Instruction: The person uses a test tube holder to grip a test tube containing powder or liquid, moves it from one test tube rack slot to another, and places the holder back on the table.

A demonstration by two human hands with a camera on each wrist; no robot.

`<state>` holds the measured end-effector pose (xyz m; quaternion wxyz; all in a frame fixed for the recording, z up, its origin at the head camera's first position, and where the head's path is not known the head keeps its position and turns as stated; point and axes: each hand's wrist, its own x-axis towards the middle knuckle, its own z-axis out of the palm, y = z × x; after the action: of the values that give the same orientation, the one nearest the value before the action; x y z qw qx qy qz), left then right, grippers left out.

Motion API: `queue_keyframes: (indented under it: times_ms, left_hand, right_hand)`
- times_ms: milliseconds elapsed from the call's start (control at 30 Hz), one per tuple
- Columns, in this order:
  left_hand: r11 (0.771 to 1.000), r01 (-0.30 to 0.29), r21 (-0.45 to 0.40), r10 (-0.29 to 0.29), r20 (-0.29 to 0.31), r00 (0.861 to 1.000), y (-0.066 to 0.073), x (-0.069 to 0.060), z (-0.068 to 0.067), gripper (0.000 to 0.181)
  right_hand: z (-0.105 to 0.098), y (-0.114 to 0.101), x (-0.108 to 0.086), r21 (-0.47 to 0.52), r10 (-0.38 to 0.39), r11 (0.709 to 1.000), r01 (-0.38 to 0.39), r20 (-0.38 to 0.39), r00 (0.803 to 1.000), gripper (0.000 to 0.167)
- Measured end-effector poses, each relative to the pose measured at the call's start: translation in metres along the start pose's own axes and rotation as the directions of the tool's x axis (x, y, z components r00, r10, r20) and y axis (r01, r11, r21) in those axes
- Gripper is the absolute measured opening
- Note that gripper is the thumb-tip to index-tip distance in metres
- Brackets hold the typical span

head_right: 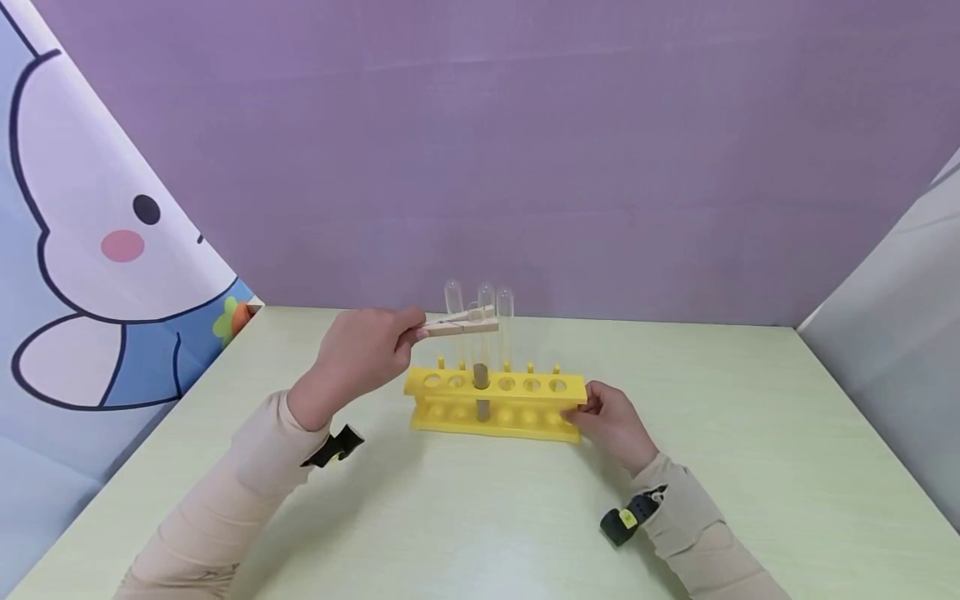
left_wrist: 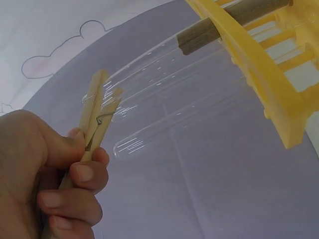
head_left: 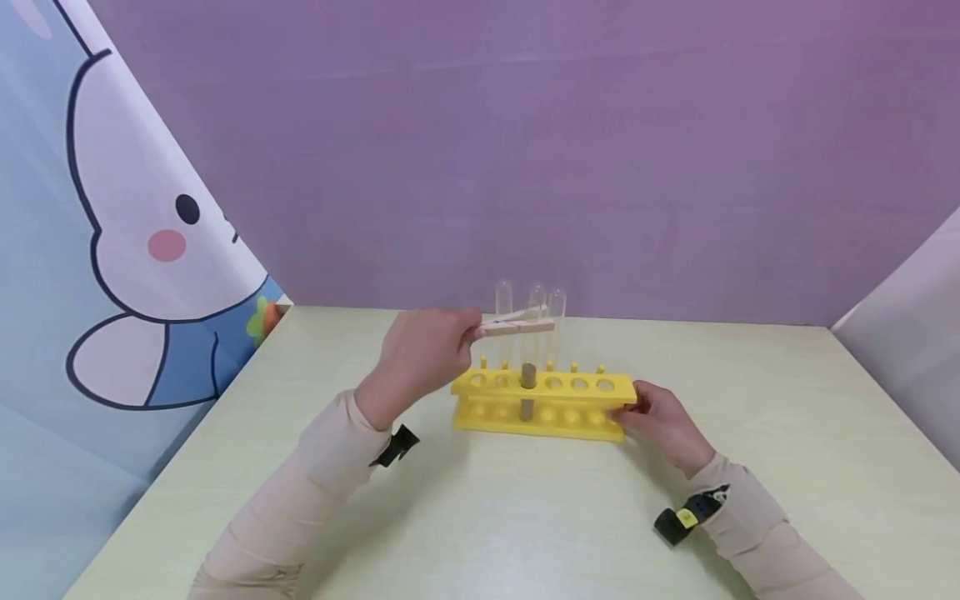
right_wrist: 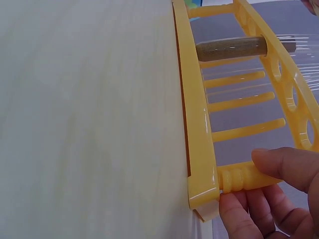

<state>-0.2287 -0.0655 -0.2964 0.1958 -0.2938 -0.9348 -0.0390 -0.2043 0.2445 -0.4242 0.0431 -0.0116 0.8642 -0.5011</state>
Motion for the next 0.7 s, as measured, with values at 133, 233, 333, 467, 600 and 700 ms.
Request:
queue_keyframes:
  times_ms: [133, 233, 333, 467, 600, 700]
  left_hand:
    - [1.0, 0.005, -0.005, -0.005, -0.001, 1.0, -0.0002, 0.0019, -0.0007, 0.026]
    - [1.0, 0.007, -0.006, -0.007, 0.001, 1.0, 0.0, 0.0034, -0.0012, 0.026]
    - [1.0, 0.008, 0.0, -0.008, 0.007, 1.0, 0.0003, 0.0048, -0.002, 0.025]
    - [1.0, 0.011, 0.008, -0.012, 0.019, 1.0, 0.0006, 0.0061, -0.0034, 0.023]
    - [1.0, 0.012, 0.012, -0.012, 0.03, 0.999, 0.0003, 0.0062, -0.005, 0.022]
    - [1.0, 0.009, 0.013, -0.009, 0.02, 1.0, -0.0001, 0.0059, -0.0058, 0.023]
  right_hand:
    - [-0.0002, 0.0006, 0.0002, 0.004, 0.002, 1.0, -0.002, -0.003, 1.0, 0.038]
    - [-0.0001, 0.001, 0.0004, 0.012, 0.006, 1.0, -0.006, -0.002, 1.0, 0.038]
    - [-0.0003, 0.0012, 0.0005, 0.011, 0.007, 1.0, -0.007, -0.002, 1.0, 0.038]
    - [-0.0003, 0.0013, 0.0008, 0.005, 0.007, 1.0, -0.007, -0.006, 1.0, 0.039]
    - [0.0002, 0.0015, 0.0014, 0.007, 0.011, 1.0, -0.011, -0.005, 1.0, 0.038]
    - [0.0003, 0.0018, 0.0018, 0.011, 0.006, 1.0, -0.006, -0.003, 1.0, 0.037]
